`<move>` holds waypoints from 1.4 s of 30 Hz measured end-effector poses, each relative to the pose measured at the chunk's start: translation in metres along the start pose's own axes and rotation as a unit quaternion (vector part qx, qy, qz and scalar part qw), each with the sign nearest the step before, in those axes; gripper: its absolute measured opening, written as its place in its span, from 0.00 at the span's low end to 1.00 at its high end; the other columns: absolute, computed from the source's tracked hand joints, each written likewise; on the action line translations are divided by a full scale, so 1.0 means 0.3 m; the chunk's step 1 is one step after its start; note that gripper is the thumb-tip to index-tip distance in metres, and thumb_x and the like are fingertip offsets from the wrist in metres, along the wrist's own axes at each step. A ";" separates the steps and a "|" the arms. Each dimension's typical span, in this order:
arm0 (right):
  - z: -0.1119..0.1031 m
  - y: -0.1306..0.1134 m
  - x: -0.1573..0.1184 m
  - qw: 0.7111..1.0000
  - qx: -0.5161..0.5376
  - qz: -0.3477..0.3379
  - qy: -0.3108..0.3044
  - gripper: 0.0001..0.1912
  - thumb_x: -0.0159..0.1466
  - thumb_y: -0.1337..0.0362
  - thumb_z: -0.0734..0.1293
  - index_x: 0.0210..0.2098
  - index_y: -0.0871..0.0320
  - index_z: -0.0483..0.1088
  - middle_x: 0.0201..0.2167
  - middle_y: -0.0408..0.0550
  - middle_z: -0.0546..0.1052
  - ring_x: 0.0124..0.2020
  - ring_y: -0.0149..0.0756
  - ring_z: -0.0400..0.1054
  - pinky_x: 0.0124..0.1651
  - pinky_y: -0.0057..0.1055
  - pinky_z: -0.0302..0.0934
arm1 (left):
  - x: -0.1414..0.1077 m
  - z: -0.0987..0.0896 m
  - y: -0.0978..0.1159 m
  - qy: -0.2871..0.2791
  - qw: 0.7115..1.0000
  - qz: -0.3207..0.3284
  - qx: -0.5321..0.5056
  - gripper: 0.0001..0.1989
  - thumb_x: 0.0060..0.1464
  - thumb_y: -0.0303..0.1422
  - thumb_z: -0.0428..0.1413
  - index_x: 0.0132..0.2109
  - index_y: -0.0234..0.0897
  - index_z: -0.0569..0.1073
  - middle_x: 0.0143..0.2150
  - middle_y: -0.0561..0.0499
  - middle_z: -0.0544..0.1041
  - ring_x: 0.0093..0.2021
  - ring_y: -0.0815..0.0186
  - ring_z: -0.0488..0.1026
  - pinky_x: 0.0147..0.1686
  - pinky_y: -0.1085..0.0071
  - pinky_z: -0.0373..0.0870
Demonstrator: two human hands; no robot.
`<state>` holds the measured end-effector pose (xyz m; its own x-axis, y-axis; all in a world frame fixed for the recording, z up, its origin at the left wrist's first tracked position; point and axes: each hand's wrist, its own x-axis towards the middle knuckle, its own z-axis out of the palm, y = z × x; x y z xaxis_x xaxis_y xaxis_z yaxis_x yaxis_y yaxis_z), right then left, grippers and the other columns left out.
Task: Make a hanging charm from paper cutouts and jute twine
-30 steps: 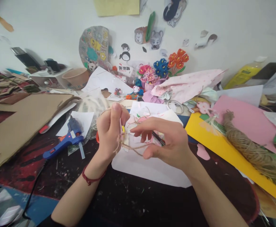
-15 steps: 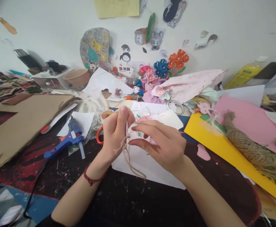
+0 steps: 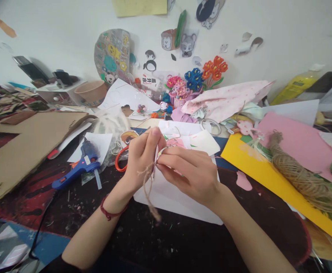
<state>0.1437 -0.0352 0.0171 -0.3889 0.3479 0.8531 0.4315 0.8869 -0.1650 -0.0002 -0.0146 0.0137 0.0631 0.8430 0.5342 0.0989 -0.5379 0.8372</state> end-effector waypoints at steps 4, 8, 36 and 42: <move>-0.003 -0.003 0.004 1.000 0.020 0.017 0.005 0.08 0.61 0.76 0.68 0.35 0.57 0.71 0.30 0.45 0.79 0.29 0.29 0.74 0.32 0.25 0.69 | 0.001 0.000 0.012 -0.030 0.993 -0.062 -0.098 0.24 0.68 0.44 0.45 0.25 0.37 0.63 0.21 0.57 0.62 0.23 0.74 0.59 0.25 0.72 0.57; -0.001 0.000 0.000 0.998 0.054 0.038 0.001 0.09 0.60 0.78 0.68 0.35 0.58 0.72 0.31 0.45 0.79 0.30 0.30 0.75 0.33 0.25 0.69 | 0.003 0.003 0.005 -0.053 0.980 -0.096 -0.166 0.26 0.67 0.47 0.47 0.23 0.36 0.63 0.20 0.57 0.61 0.22 0.74 0.57 0.24 0.72 0.55; -0.019 0.059 -0.005 0.922 0.213 0.318 0.059 0.06 0.65 0.65 0.69 0.30 0.56 0.76 0.20 0.39 0.75 0.20 0.26 0.69 0.26 0.25 0.65 | 0.035 -0.033 -0.051 0.011 0.929 0.028 0.370 0.19 0.70 0.36 0.43 0.35 0.35 0.73 0.30 0.49 0.74 0.33 0.66 0.68 0.35 0.69 0.60; -0.021 0.123 0.032 0.838 0.374 0.382 0.107 0.09 0.62 0.61 0.71 0.28 0.59 0.75 0.20 0.42 0.74 0.19 0.27 0.65 0.24 0.26 0.61 | 0.035 -0.028 -0.099 -0.111 0.825 0.095 0.547 0.10 0.60 0.20 0.49 0.37 0.34 0.74 0.37 0.42 0.75 0.42 0.56 0.70 0.40 0.62 0.63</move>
<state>0.1611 -0.0011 0.0222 -0.0417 0.9096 0.4133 -0.1746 0.4007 -0.8994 -0.0109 0.0103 -0.0047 0.3485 0.7876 0.5082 0.8947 -0.4412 0.0701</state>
